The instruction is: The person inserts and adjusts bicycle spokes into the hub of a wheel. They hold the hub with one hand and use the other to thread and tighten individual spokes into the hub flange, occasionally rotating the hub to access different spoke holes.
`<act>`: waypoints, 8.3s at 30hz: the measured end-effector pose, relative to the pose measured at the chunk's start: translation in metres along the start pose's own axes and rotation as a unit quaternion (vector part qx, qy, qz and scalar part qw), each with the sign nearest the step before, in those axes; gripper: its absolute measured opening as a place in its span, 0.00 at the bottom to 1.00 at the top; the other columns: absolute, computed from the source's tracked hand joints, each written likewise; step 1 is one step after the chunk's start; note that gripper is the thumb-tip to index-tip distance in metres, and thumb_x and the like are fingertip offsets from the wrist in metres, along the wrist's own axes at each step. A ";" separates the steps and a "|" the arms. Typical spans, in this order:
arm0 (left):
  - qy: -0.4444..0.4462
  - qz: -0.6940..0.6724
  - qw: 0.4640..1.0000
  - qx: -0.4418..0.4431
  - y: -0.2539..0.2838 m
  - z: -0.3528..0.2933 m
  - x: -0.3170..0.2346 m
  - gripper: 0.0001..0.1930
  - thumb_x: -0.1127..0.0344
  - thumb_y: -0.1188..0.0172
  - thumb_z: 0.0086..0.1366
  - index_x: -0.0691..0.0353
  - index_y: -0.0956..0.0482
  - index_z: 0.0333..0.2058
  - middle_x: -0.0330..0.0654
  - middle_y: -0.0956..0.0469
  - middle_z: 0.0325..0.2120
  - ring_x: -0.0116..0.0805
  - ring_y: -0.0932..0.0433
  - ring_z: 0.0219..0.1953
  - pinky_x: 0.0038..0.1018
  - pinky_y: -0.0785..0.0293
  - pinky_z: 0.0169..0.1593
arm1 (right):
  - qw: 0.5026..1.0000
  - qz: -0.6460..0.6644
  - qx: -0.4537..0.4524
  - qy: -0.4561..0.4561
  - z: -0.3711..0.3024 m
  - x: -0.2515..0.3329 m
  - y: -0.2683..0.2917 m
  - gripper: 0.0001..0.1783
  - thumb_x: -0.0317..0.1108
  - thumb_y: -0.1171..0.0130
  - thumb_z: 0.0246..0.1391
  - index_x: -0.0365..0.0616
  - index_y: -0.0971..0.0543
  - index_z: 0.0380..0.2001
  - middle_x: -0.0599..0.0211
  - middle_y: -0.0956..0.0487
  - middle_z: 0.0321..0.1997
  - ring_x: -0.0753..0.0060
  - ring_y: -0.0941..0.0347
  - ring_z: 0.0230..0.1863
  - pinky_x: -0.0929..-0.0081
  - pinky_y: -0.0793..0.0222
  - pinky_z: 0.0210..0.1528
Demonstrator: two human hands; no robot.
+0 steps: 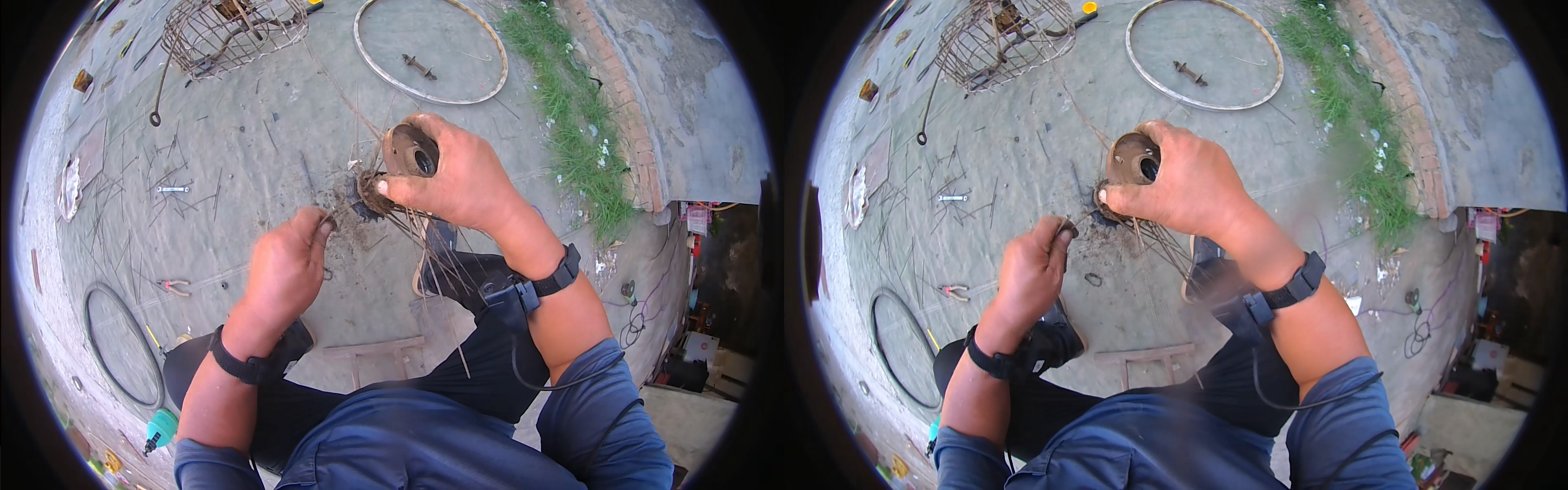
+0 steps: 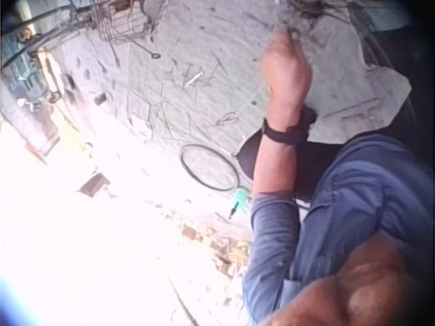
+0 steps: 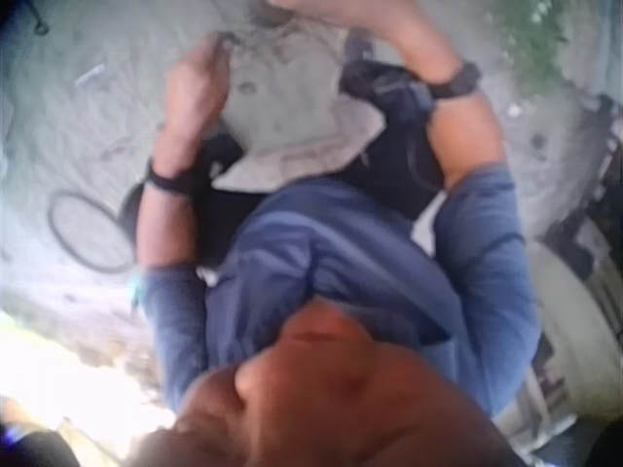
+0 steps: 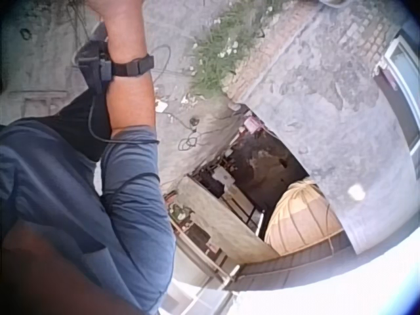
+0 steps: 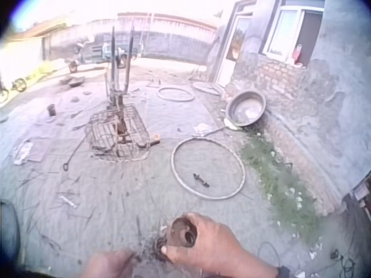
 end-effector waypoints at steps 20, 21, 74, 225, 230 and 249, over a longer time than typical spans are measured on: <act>0.067 -0.026 0.997 0.017 0.002 -0.009 0.006 0.07 0.66 0.41 0.77 0.62 0.20 0.46 0.60 0.19 0.29 0.67 0.19 0.34 0.51 0.25 0.35 | 0.996 0.037 -0.027 -0.079 0.006 -0.025 -0.005 0.52 0.64 0.26 0.42 0.26 0.21 0.57 0.38 0.15 0.53 0.43 0.17 0.56 0.57 0.23 0.60; 0.080 -0.041 0.996 0.024 -0.001 -0.010 0.007 0.07 0.66 0.41 0.77 0.62 0.20 0.46 0.61 0.19 0.29 0.67 0.19 0.34 0.51 0.25 0.35 | 0.996 0.037 -0.023 -0.081 0.006 -0.024 -0.004 0.52 0.63 0.26 0.41 0.26 0.21 0.57 0.39 0.15 0.53 0.43 0.17 0.56 0.57 0.22 0.60; 0.232 -0.366 0.896 0.095 -0.029 -0.018 -0.008 0.12 0.65 0.51 0.84 0.68 0.26 0.55 0.37 0.24 0.25 0.24 0.24 0.22 0.25 0.24 0.27 | 0.989 0.098 -0.094 -0.058 0.006 -0.012 -0.005 0.48 0.61 0.22 0.42 0.32 0.21 0.55 0.50 0.14 0.51 0.55 0.16 0.53 0.62 0.23 0.59; -0.101 0.174 0.978 0.057 0.026 0.001 0.008 0.06 0.69 0.39 0.70 0.55 0.17 0.43 0.47 0.17 0.30 0.56 0.17 0.33 0.48 0.22 0.35 | 0.998 -0.019 0.055 -0.011 0.003 -0.014 -0.003 0.50 0.64 0.23 0.37 0.34 0.19 0.56 0.42 0.13 0.50 0.42 0.15 0.52 0.56 0.20 0.55; -0.114 0.206 0.971 0.041 0.035 0.003 -0.002 0.05 0.69 0.40 0.69 0.54 0.17 0.42 0.46 0.18 0.28 0.54 0.17 0.31 0.47 0.23 0.33 | 0.998 -0.043 0.053 -0.005 0.003 -0.007 0.000 0.51 0.64 0.23 0.36 0.34 0.19 0.57 0.42 0.14 0.50 0.40 0.16 0.53 0.54 0.20 0.55; -0.058 0.150 0.983 0.093 0.044 -0.001 0.000 0.06 0.65 0.37 0.71 0.58 0.16 0.42 0.52 0.16 0.30 0.59 0.17 0.33 0.48 0.23 0.36 | 0.997 -0.048 0.064 -0.009 0.005 -0.008 -0.014 0.52 0.62 0.22 0.36 0.34 0.20 0.59 0.43 0.14 0.52 0.43 0.15 0.54 0.57 0.20 0.57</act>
Point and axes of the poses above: each hand's wrist, its own z-axis towards the middle knuckle, its own y-axis out of the back of the hand, x = y × z, the point moved 7 cm from there along z, towards the middle knuckle
